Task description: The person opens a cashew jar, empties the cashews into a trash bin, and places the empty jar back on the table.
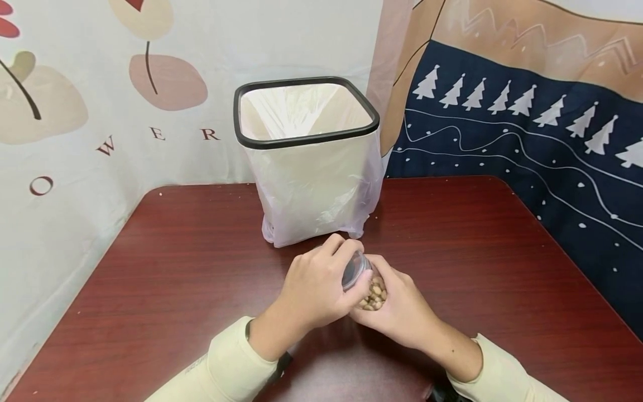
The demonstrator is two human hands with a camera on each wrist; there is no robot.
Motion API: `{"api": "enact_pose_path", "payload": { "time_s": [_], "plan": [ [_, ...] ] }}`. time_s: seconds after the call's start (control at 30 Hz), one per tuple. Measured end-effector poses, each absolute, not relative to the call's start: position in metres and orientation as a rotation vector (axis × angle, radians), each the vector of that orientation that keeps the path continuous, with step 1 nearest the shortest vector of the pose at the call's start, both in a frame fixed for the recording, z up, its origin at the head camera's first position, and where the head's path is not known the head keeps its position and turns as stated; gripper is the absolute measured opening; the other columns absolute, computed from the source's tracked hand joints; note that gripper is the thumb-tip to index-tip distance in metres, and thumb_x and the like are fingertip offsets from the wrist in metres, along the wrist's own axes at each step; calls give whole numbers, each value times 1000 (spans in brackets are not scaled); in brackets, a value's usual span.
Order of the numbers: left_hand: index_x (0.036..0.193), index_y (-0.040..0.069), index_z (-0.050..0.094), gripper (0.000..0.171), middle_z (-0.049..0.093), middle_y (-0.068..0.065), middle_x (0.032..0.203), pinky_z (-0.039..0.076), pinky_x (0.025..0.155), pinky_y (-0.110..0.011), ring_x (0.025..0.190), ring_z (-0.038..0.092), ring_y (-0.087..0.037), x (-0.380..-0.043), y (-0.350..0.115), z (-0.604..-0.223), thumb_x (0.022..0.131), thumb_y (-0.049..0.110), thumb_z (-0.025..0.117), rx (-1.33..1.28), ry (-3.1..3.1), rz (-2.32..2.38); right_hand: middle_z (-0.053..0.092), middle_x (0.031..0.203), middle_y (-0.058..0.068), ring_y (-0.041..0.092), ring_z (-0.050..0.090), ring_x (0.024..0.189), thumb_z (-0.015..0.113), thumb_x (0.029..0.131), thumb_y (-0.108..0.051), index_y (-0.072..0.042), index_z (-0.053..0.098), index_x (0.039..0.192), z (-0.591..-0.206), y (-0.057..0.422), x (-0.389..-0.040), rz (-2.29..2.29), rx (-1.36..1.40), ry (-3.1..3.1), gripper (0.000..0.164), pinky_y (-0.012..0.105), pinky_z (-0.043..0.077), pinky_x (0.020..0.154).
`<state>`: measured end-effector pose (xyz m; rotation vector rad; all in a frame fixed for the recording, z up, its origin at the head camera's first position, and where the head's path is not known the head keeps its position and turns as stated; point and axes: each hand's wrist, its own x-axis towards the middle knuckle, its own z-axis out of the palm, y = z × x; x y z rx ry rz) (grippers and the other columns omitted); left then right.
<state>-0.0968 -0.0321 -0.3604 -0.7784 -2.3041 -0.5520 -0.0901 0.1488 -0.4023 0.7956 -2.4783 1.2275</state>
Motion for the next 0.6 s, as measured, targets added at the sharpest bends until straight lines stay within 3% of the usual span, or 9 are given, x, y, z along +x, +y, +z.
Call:
{"api": "enact_pose_path", "payload": {
  "time_s": [0.6],
  "plan": [
    [106,17,66,31,63,4,95,51,52,-31,63,59,-13,-100,-35,-360,84,38,59,-784,-2300,-581,68,100,-11,2,65,84,88,68,-26,-24,56,125,-401,148,-91,1218,760,-2488,65,25,56,74]
  ]
}}
